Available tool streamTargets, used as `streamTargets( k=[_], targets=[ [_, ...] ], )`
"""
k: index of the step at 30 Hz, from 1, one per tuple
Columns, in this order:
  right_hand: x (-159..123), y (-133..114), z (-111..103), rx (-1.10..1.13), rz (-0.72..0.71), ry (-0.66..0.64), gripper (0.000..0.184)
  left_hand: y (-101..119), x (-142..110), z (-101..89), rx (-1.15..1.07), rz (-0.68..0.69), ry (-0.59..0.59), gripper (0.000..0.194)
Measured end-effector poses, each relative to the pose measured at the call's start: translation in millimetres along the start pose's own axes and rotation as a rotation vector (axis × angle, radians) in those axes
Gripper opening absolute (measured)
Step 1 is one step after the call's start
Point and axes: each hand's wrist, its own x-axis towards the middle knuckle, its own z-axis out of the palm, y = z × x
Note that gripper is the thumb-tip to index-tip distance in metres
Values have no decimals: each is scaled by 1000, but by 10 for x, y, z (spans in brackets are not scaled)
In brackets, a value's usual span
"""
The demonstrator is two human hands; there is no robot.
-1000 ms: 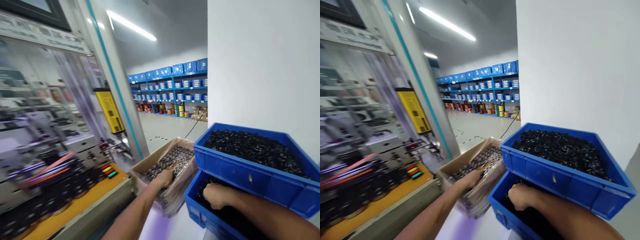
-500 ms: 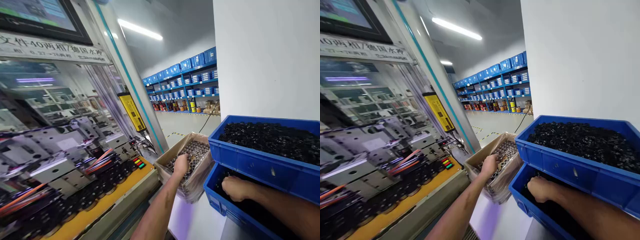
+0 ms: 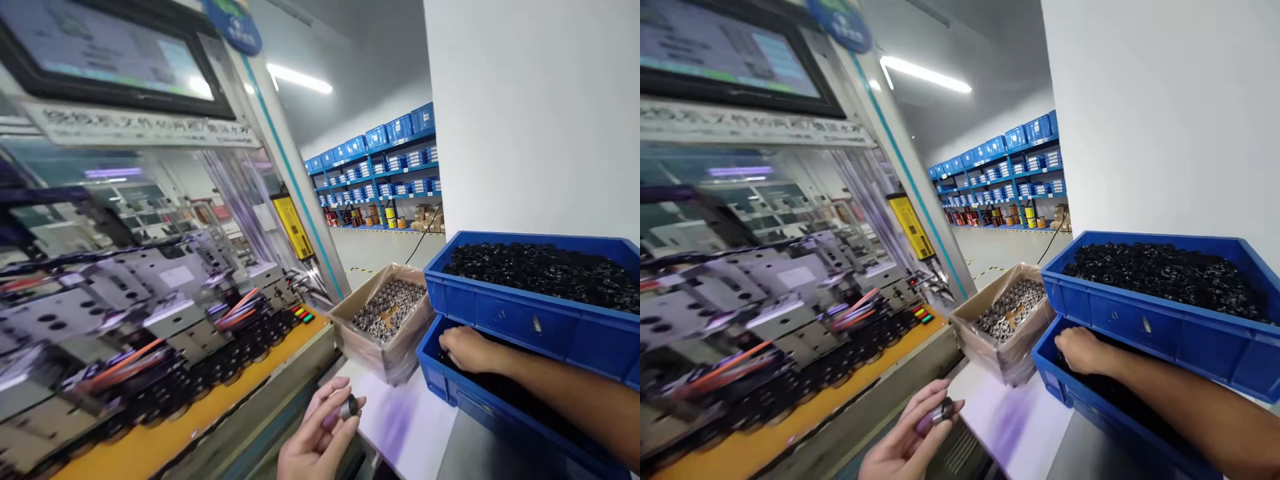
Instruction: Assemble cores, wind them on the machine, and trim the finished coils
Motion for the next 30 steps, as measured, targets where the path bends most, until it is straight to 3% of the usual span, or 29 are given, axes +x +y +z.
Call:
streamTargets(
  k=[5, 8, 11, 16, 21, 23, 26, 30],
  targets=[
    [-144, -509, -190, 123, -216, 230, 16, 323, -357, 55, -85, -109, -35, 28],
    [-283, -889, -206, 377, -513, 395, 9, 454, -413, 152, -166, -98, -51, 25],
    [-430, -1075, -139, 607, -732, 573, 8, 452, -481, 226, -225, -107, -73, 25],
    [-506, -1033, -9, 587, -793, 585, 13, 289, -581, 303, -374, -176, -127, 33],
    [-523, -1029, -24, 588, -810, 577, 15, 226, -612, 358, -428, -86, -150, 19],
    [-539, -1049, -48, 609, -810, 565, 17, 236, -614, 370, -424, -79, -127, 24],
    [-553, -1067, -74, 632, -818, 551, 17, 260, -610, 384, -430, -130, -122, 34],
    [-547, -1067, -72, 658, -823, 527, 16, 284, -609, 413, -448, -240, -186, 31]
  ],
)
